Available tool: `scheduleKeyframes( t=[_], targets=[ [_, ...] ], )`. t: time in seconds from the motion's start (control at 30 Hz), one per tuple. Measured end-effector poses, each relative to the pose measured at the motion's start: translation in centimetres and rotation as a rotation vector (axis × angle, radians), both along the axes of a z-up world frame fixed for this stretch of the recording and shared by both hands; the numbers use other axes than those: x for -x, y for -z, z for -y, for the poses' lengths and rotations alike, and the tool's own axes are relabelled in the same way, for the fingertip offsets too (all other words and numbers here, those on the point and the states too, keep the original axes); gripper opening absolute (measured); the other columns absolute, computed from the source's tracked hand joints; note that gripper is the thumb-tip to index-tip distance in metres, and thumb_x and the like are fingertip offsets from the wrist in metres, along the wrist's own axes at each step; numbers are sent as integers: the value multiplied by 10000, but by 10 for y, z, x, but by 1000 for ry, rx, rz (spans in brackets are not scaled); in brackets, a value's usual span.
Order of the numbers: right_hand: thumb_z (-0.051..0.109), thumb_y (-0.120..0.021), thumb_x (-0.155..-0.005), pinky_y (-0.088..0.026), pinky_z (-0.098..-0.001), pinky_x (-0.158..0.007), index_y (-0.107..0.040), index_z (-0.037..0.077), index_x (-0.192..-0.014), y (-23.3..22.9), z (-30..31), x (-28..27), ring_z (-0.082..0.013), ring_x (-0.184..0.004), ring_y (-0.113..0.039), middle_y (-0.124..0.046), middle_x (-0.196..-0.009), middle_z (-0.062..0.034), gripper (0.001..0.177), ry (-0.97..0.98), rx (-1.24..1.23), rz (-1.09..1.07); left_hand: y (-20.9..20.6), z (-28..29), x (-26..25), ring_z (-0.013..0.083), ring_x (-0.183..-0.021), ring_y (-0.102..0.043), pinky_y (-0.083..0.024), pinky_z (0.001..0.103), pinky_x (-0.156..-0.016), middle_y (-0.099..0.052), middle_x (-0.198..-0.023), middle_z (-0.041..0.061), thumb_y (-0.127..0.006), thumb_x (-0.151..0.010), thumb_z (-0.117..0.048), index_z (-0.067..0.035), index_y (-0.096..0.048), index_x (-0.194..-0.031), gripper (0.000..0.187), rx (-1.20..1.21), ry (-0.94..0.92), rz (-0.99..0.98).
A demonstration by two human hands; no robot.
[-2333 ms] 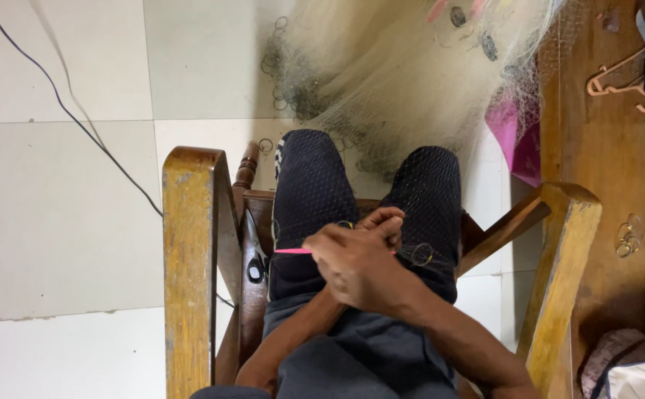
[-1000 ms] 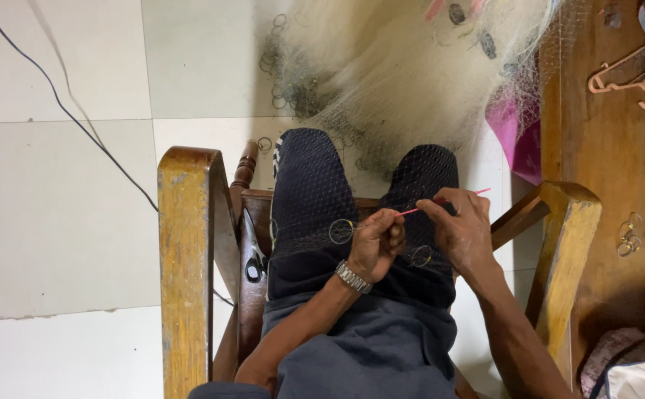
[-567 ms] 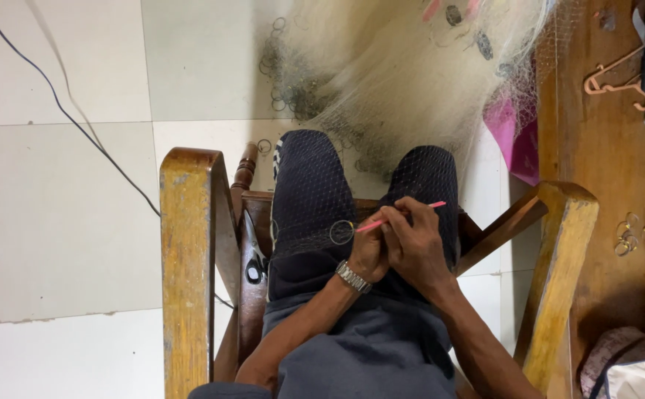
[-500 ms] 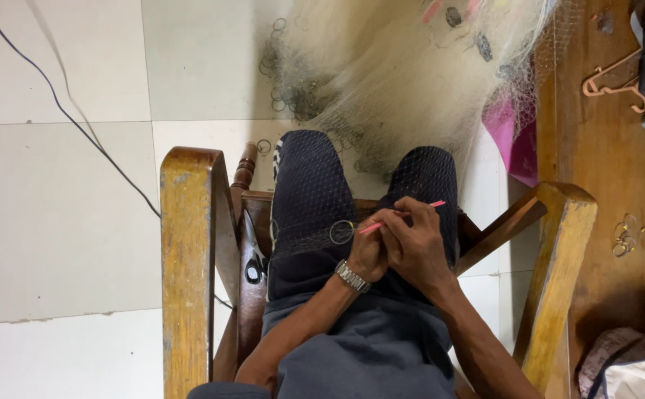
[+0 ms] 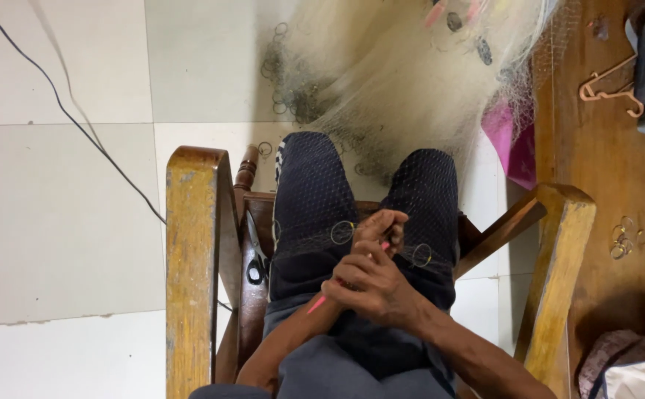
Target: Repairing a large fishing net using scissors and hands while seated in a chair
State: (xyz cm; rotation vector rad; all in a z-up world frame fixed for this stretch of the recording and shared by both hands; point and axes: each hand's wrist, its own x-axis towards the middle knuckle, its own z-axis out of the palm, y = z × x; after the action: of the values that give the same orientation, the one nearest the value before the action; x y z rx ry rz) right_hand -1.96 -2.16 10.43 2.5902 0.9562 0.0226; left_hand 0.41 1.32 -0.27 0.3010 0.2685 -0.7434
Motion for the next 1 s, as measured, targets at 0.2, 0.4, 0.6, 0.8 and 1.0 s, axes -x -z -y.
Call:
scheduleKeyframes(
  t=[0.2, 0.4, 0.6, 0.8, 1.0],
  targets=[
    [112, -349, -970, -359, -330, -590, -591, 58, -1034, -26, -9, 6, -197, -646, -494, -571, -950, -86, 256, -182, -1055, -408, -1, 5, 5, 92, -537, -480, -361, 221, -434, -542, -667, 18, -545, -896, -214, -9, -610, -934, 217, -61, -95, 12],
    [24, -384, -933, -409, -330, -524, -565, 23, -943, -22, -13, 14, -222, -617, -537, -557, -800, -93, 181, -110, -1200, -438, -2, 3, 9, 106, -575, -530, -382, 209, -456, -572, -678, 31, -559, -875, -176, -27, -607, -951, 173, -51, -124, -8],
    [95, -508, -894, -444, -297, -740, -642, 60, -1015, -6, 37, -1, -222, -841, -562, -563, -969, -82, 184, 298, -1268, -313, -15, -9, 23, 120, -908, -586, -487, 229, -736, -578, -1021, 47, -540, -881, -163, 3, -487, -1206, 368, -411, -96, -154],
    [102, -673, -795, -521, -263, -685, -709, 145, -898, -9, 79, -1, -165, -753, -613, -586, -874, -13, 118, 672, -1325, 48, -63, -50, 52, 328, -808, -681, -568, 376, -676, -666, -917, 259, -611, -800, -106, 89, -618, -1024, 297, -524, 288, -53],
    [29, -636, -802, -528, -255, -503, -667, 52, -874, -18, 69, -10, -105, -572, -566, -595, -656, -60, 82, 804, -1698, -394, -103, -105, 12, 183, -771, -645, -551, 289, -650, -661, -876, 139, -656, -792, -49, 0, -640, -1039, 253, -1054, -19, 560]
  ],
)
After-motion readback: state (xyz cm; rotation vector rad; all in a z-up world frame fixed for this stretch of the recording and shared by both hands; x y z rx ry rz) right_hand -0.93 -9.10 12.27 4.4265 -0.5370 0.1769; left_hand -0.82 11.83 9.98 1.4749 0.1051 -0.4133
